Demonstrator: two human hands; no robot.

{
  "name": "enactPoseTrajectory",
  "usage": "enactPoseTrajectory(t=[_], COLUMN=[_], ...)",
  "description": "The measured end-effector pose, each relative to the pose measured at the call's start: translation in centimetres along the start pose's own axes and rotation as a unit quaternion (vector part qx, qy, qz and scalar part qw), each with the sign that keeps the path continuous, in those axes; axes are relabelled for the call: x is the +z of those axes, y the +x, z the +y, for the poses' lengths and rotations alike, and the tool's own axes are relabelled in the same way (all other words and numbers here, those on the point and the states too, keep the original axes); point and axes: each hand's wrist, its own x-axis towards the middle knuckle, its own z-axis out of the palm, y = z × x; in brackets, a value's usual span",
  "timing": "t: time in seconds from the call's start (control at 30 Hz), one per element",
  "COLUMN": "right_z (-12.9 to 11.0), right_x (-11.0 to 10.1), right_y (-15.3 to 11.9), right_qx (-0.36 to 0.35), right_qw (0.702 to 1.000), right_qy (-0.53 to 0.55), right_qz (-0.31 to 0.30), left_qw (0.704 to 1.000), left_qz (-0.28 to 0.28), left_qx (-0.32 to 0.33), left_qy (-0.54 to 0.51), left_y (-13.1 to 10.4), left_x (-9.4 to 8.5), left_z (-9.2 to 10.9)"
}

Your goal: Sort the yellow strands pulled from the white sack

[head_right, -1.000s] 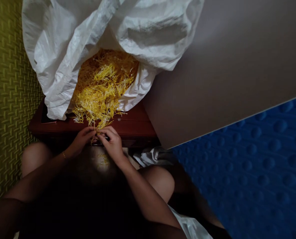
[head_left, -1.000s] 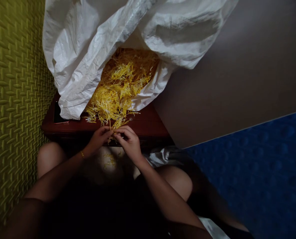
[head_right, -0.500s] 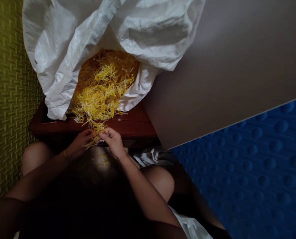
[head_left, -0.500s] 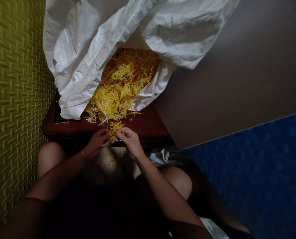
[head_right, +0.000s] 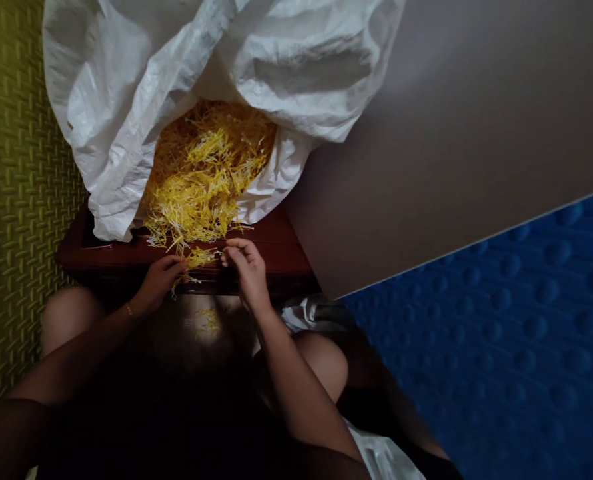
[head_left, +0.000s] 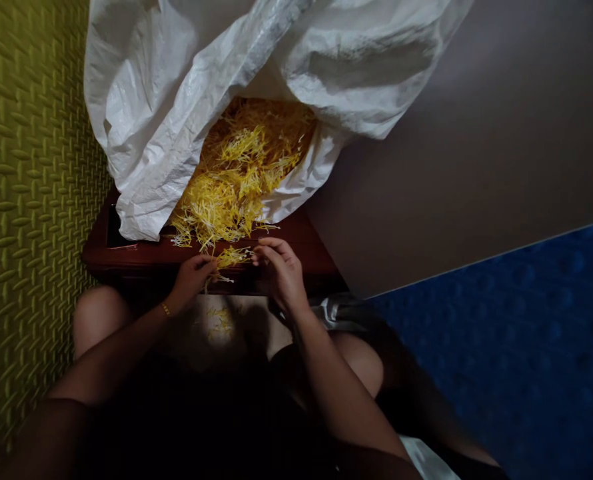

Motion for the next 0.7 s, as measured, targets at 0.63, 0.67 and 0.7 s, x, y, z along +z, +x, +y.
enactPoseTrajectory(t=[0.63, 0.67, 0.7], right_z=[0.5, 0.0, -0.5], right_x=[-1.5, -2.3, -3.2], right_y=[1.8, 2.2, 2.6], right_qx=[-0.164, -0.154, -0.134], right_qw=[0.898, 0.895, 0.9], right_qy=[-0.405, -0.412, -0.406], right_qz=[0.049, 0.077, 0.08], left_qw=[0.987, 0.987, 0.987], left_qz=[-0.066, -0.068, -0.067], left_qx=[0.073, 0.073, 0.07], left_qy=[0.125, 0.129, 0.129], left_y=[-1.0, -1.1, -1.2], left_x=[0.3, 0.3, 0.3], left_z=[0.1, 0.2, 0.3])
